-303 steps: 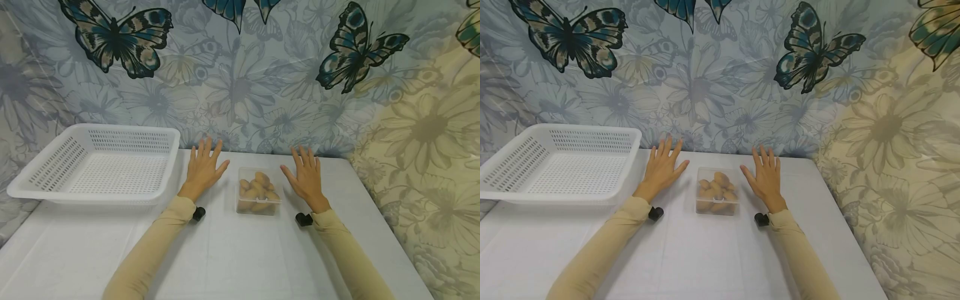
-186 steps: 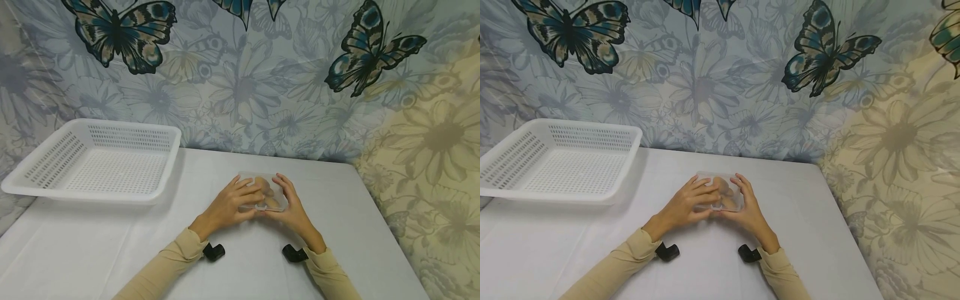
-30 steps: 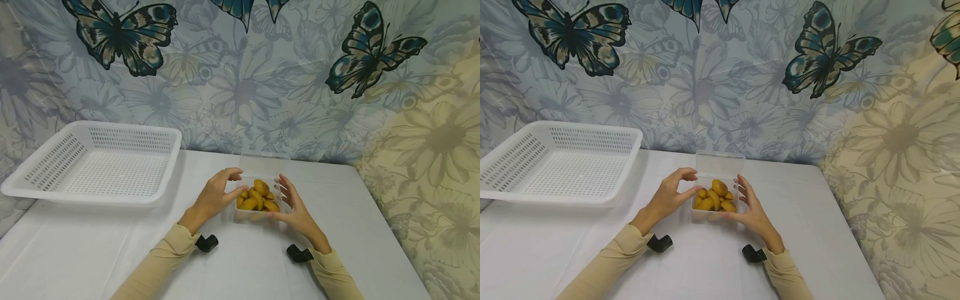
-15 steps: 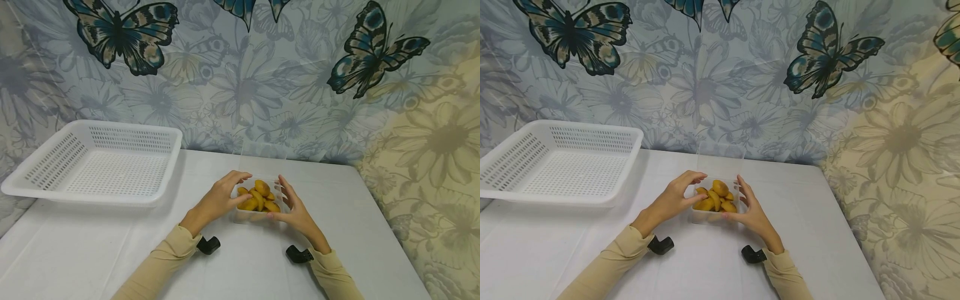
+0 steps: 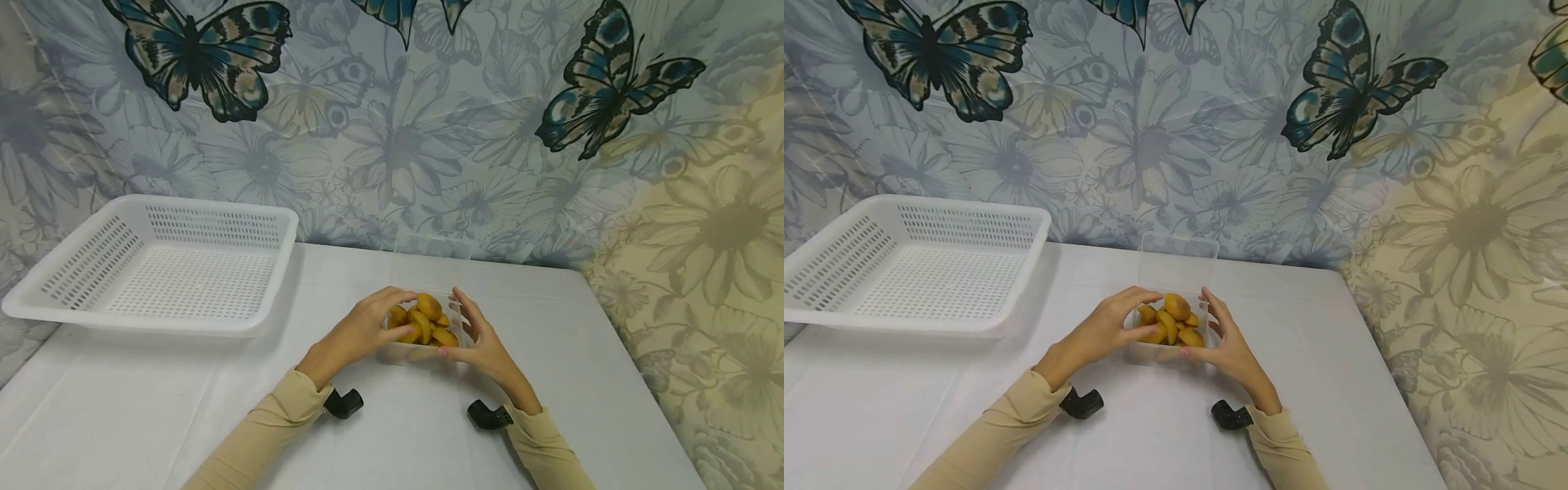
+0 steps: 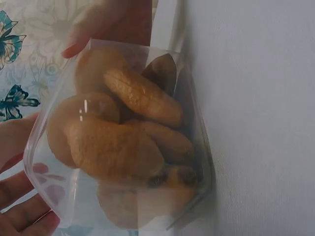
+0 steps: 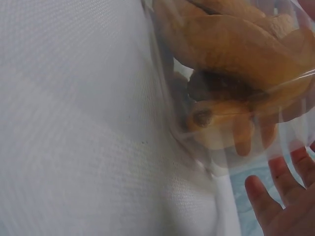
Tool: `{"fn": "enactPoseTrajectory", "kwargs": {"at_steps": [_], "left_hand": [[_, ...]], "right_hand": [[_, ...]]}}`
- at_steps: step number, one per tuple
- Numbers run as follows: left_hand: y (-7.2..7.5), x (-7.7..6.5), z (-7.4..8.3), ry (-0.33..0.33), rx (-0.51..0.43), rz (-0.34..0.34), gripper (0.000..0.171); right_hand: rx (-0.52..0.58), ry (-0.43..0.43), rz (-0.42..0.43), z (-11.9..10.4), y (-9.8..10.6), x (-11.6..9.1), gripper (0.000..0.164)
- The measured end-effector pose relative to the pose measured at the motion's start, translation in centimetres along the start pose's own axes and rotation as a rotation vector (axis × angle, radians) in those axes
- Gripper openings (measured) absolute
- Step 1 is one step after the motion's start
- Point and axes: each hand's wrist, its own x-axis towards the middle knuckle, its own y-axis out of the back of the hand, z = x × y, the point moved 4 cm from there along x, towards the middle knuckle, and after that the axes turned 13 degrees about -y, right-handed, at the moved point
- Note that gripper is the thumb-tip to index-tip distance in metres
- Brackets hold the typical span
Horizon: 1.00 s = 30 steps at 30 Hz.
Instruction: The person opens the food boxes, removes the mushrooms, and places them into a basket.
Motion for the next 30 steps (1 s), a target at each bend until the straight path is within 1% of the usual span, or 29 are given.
{"fn": "enactPoseTrajectory", "kwargs": {"at_steps": [4,8,12,16,21,27,30], "left_hand": [[-0.4,0.1,0.2,0.019,-0.02,-0.04,0.047],[-0.6,0.2,0.3,0.078,-0.039,-0.093,0.041],[-0.8,0.2,0.3,0.144,-0.042,-0.129,0.039],[-1.1,0.3,0.3,0.183,-0.037,-0.157,0.041],[-1.3,0.3,0.2,0.183,-0.017,-0.152,0.04],[-1.3,0.3,0.2,0.145,0.013,-0.099,0.038],[-1.1,0.2,0.2,0.134,-0.001,-0.075,0.035]], "right_hand": [[-0.003,-0.006,-0.002,-0.1,0.1,-0.1,0.103],[-0.016,-0.004,0.0,-0.1,0.1,-0.1,0.101],[-0.038,0.004,0.002,-0.2,0.1,-0.1,0.1],[-0.053,0.005,0.008,-0.4,0.1,-0.3,0.099],[-0.066,0.002,0.014,-0.5,0.1,-0.4,0.099],[-0.065,0.001,0.01,-0.6,0.1,-0.4,0.098],[-0.062,0.004,0.008,-0.6,0.1,-0.4,0.098]]}}
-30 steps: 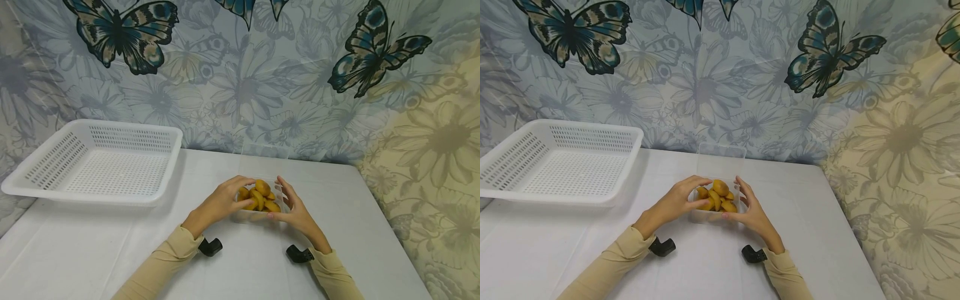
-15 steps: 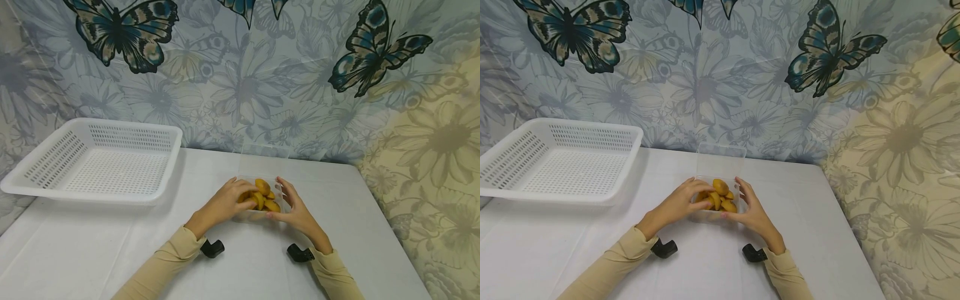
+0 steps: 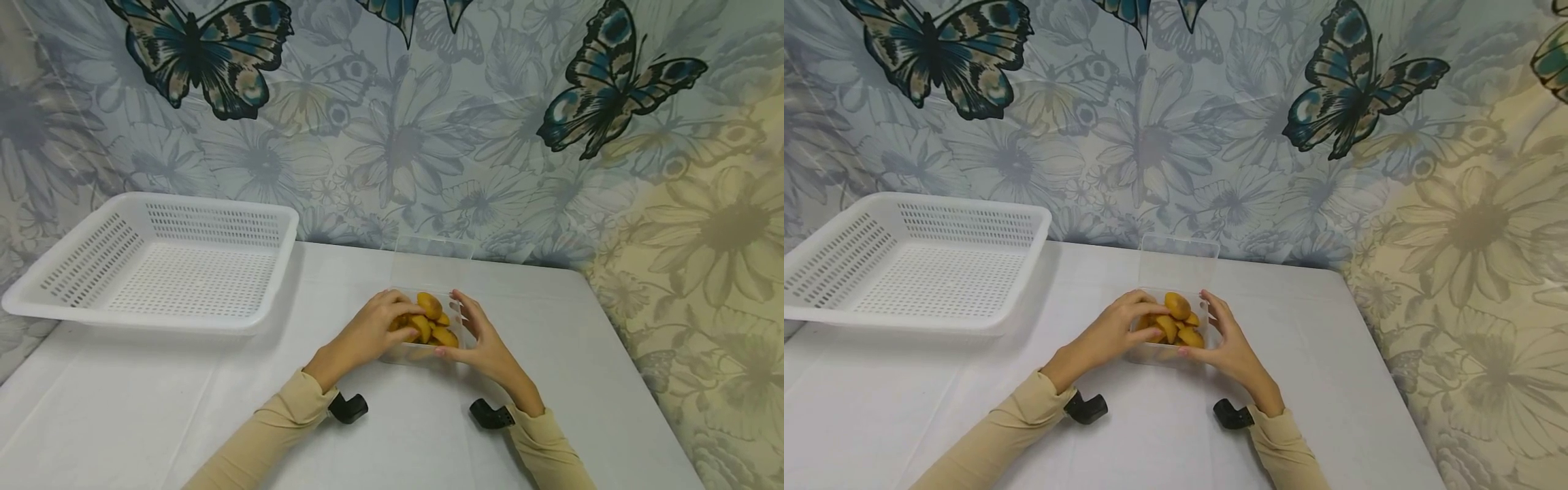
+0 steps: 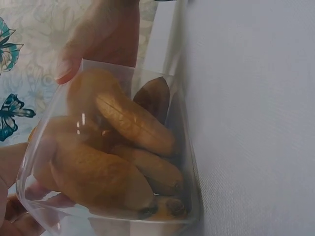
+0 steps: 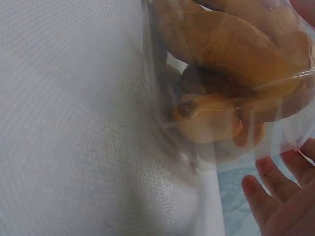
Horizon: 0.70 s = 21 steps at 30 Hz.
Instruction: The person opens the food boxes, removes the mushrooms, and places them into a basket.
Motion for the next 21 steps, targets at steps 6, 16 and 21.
{"fn": "enactPoseTrajectory", "kwargs": {"at_steps": [6,16,21], "left_hand": [[0.3,-0.1,0.1,-0.005,-0.064,0.02,0.027],[1.6,-0.1,0.3,-0.05,-0.121,0.149,0.03],[2.5,-0.1,-0.1,-0.029,-0.137,0.188,0.028]], "right_hand": [[0.0,0.0,0.003,0.2,-0.1,0.0,0.098],[-0.002,0.004,0.006,0.3,0.0,0.1,0.098],[-0.001,-0.001,0.006,0.3,-0.1,0.2,0.098]]}}
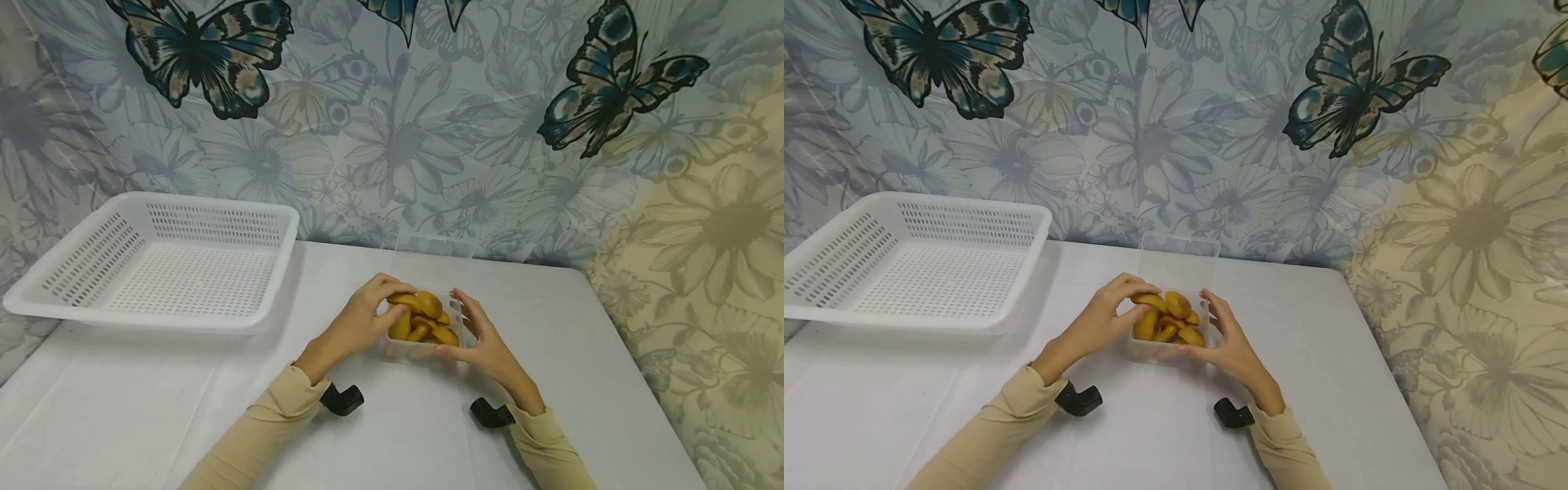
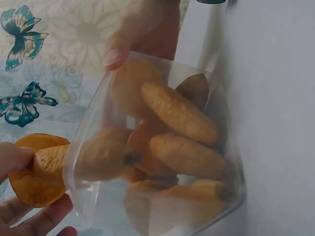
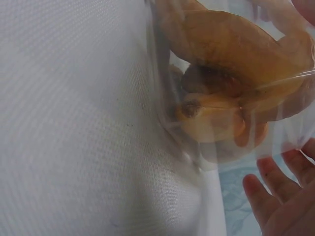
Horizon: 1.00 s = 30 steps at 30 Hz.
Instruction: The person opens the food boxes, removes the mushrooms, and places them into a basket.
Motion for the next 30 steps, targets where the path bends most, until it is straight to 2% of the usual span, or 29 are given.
{"fn": "enactPoseTrajectory", "kwargs": {"at_steps": [5,14,19,24,30], "left_hand": [[0.9,0.1,-0.4,0.031,0.011,-0.048,0.025],[2.2,-0.2,-0.8,0.151,-0.017,-0.179,0.034],[2.4,-0.4,-1.0,0.168,-0.006,-0.221,0.031],[2.5,-0.5,-1.2,0.17,-0.022,-0.243,0.046],[2.9,-0.7,-1.4,0.146,-0.041,-0.238,0.05]], "right_hand": [[0.004,-0.004,0.003,0.1,0.0,0.1,0.098],[0.008,-0.002,0.006,0.0,0.0,0.0,0.099],[0.003,-0.001,0.005,0.0,-0.1,0.0,0.099],[0.009,-0.008,0.001,-0.1,0.0,0.0,0.1],[0.001,-0.004,0.007,0.0,-0.1,0.0,0.099]]}}
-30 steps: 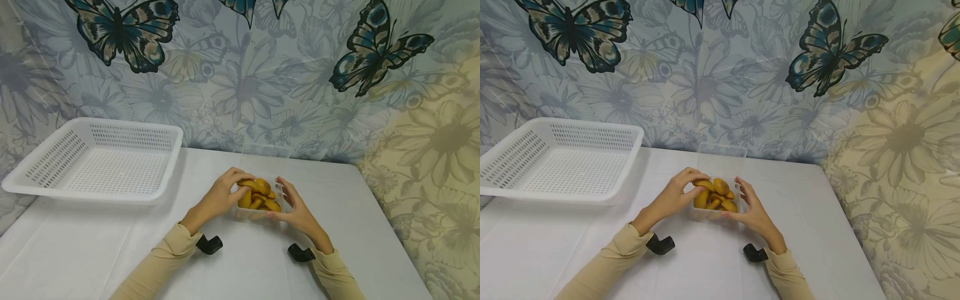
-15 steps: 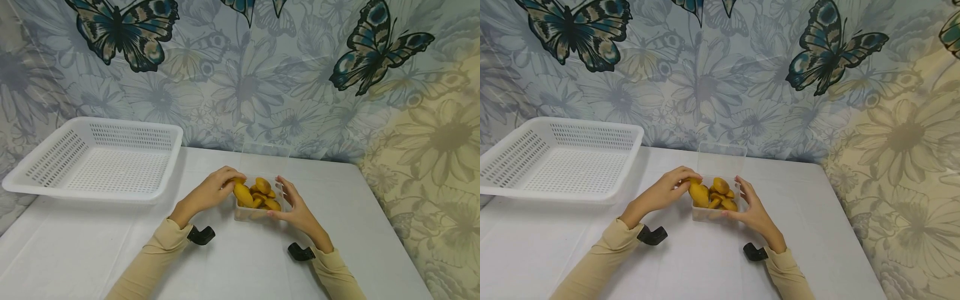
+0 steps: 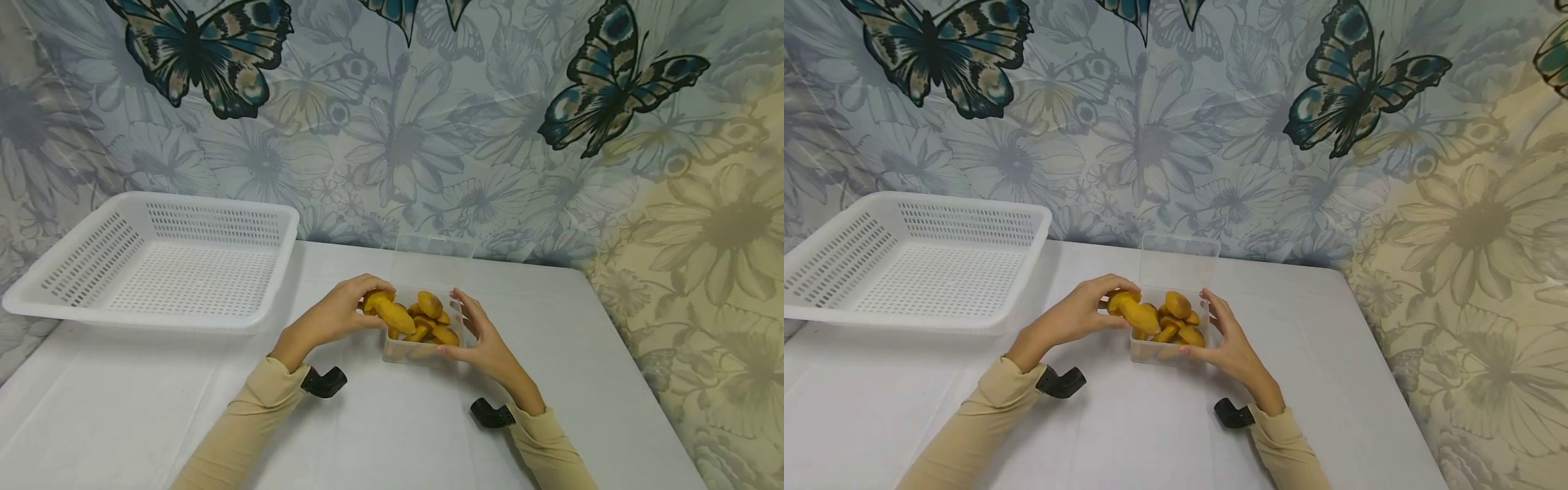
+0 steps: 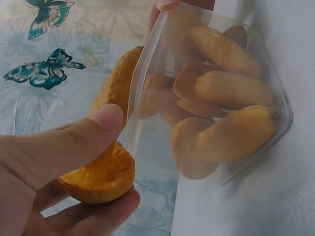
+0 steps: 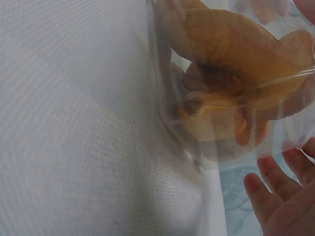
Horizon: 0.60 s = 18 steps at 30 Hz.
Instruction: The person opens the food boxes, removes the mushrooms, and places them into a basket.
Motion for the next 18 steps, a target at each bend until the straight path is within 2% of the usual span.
{"fn": "enactPoseTrajectory", "kwargs": {"at_steps": [6,13,18], "left_hand": [[0.4,-0.1,0.2,-0.025,0.025,0.042,0.049],[1.0,0.0,0.5,-0.079,0.14,0.136,0.043],[1.3,0.0,1.0,-0.084,0.17,0.167,0.04]], "right_hand": [[-0.006,0.006,0.006,0.1,0.0,0.1,0.099],[-0.007,0.01,0.006,-0.1,-0.1,0.0,0.098],[-0.02,0.017,0.01,-0.2,0.0,-0.1,0.098]]}}
